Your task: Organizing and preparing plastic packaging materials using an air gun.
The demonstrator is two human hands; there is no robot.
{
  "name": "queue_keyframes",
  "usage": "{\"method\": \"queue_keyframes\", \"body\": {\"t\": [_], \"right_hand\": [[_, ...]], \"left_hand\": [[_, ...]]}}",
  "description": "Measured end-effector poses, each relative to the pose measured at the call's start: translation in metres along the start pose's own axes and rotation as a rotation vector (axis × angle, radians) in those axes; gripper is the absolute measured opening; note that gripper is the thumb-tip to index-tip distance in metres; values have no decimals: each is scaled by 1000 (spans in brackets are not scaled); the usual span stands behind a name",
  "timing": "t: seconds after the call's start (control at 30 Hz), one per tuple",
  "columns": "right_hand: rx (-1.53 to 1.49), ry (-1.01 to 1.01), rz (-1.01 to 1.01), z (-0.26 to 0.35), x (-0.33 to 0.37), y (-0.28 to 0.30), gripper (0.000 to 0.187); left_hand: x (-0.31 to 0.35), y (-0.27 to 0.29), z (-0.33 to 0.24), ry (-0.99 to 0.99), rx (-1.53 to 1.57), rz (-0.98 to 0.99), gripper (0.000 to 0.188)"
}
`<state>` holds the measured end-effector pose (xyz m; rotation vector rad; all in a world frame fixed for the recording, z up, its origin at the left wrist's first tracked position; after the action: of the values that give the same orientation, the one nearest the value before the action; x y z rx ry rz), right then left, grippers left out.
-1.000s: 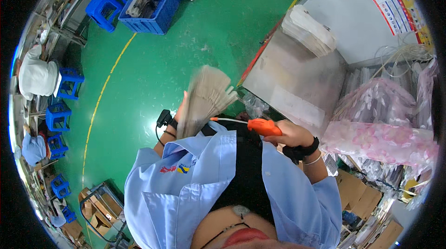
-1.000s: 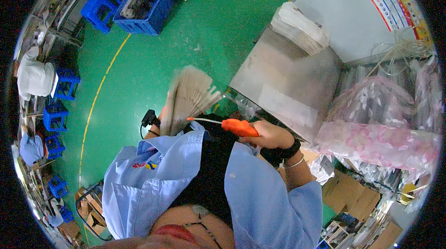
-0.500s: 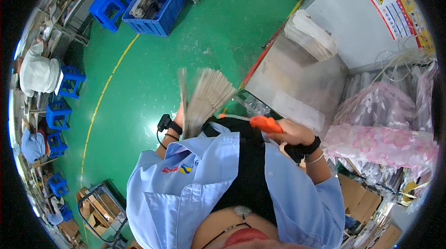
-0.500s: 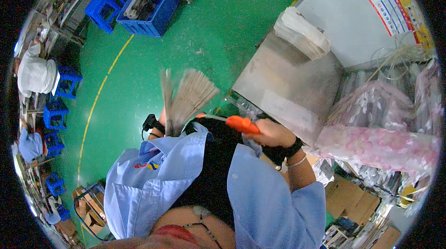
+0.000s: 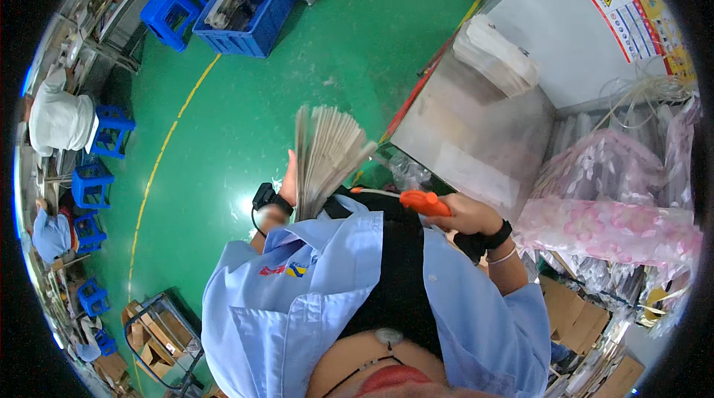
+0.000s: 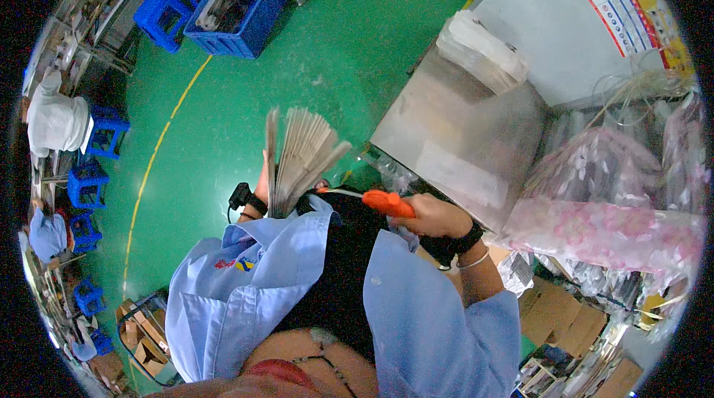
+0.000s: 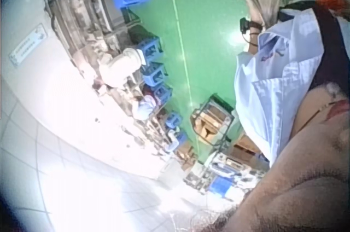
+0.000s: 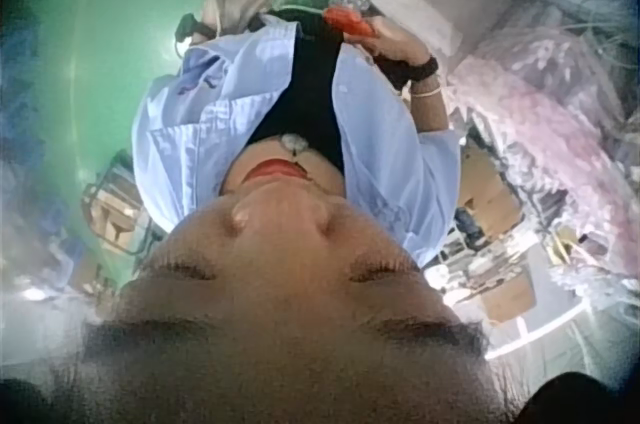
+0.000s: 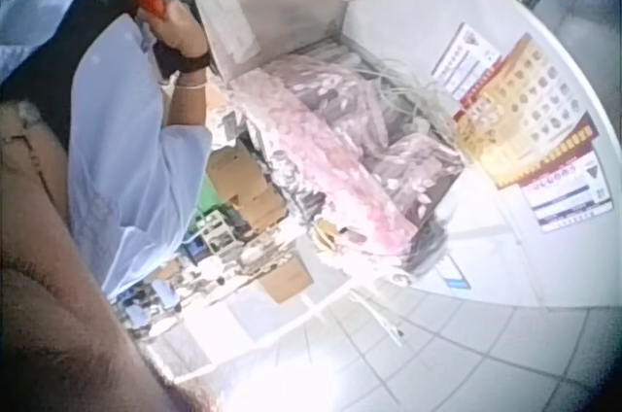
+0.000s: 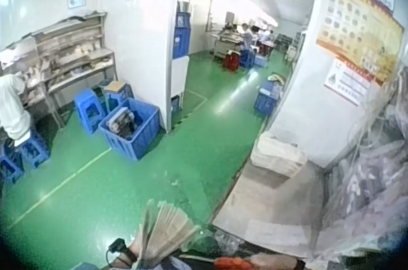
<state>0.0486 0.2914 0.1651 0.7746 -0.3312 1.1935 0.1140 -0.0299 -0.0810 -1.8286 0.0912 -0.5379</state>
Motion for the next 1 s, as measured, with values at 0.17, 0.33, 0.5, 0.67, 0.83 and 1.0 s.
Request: {"method": "queue_keyframes", "body": {"t": [0.17,0.33,0.5,0.67,0.83,1.0], "right_hand": [[-43,-173,4,-6,-2,-1,33],[39,-88,-1,4,-4,2,31],[-63,-4,28,15,2,-2,31],[56,-14,-31,7,3,4,30],[83,27,-135,12,11,10,31],[25,54,-160,7,6,10,32]], "left_hand": [[6,-9,0,-23,-38,-79,90],[1,0,-2,-84,-84,-86,87],[9,-21,-3,-66,-154,-108,85],[8,-19,0,21,-20,-2,83],[8,-8,-4,20,-90,-80,79],[10,-42,-5,-164,-153,-98,78]]}}
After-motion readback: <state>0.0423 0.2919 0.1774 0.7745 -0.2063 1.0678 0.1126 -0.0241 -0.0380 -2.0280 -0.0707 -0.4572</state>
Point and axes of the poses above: each hand's wrist, its own x-axis away from the middle knuckle, its own y-axis out of the back of the hand, z = x × y, the point moved 3 cm from there along -x, towards the middle knuckle
